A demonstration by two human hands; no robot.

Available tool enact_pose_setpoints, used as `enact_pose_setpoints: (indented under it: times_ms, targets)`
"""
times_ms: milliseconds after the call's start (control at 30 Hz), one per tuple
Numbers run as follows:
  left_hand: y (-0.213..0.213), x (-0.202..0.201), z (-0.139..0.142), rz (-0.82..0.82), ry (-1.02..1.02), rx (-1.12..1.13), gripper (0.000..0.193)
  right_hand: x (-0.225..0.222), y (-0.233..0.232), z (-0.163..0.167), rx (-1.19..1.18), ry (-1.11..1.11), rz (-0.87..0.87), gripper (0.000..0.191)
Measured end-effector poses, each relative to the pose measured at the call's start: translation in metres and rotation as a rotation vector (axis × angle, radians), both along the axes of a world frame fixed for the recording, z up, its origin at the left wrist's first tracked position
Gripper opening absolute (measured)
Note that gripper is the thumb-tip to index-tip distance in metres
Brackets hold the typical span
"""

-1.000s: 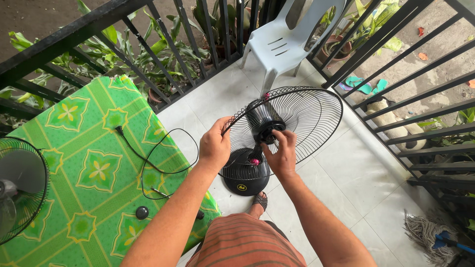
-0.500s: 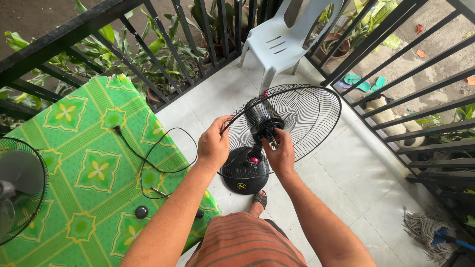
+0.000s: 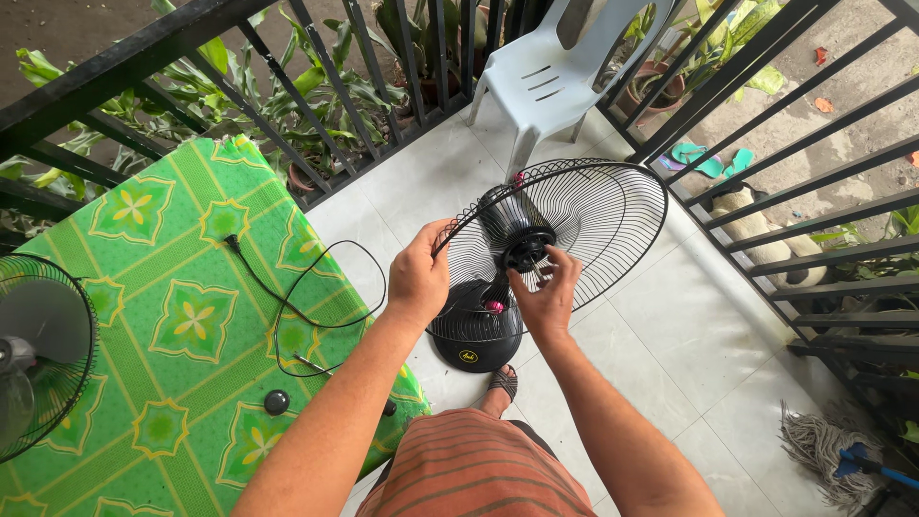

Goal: The person reassembles a standing electric fan on a balcony. They attach the front grille, then the fan blades, and finally the rear grille, securing each part by hand.

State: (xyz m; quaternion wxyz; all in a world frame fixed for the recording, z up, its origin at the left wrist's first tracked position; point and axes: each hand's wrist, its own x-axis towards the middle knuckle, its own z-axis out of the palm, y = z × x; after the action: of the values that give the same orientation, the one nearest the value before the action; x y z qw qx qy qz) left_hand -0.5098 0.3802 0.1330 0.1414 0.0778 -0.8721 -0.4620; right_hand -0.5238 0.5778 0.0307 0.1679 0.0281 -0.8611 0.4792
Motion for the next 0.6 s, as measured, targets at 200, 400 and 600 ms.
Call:
enact_pose_setpoints:
  times_ms: [200, 400, 600]
  targets:
    - [0.000, -0.002, 0.000, -0.002, -0.003, 0.004, 0.021, -0.012, 0.003, -0.012, 0.003, 0.005, 0.078, 0.051]
    - [0.001, -0.001, 0.002, 0.000, -0.002, 0.005, 0.021, -0.017, 0.000, -0.015, -0.042, -0.330, -0.100, 0.051]
    - [0.002, -0.001, 0.003, 0.005, -0.034, 0.007, 0.021, -0.005, 0.000, -0.003, -0.048, -0.139, -0.041, 0.067]
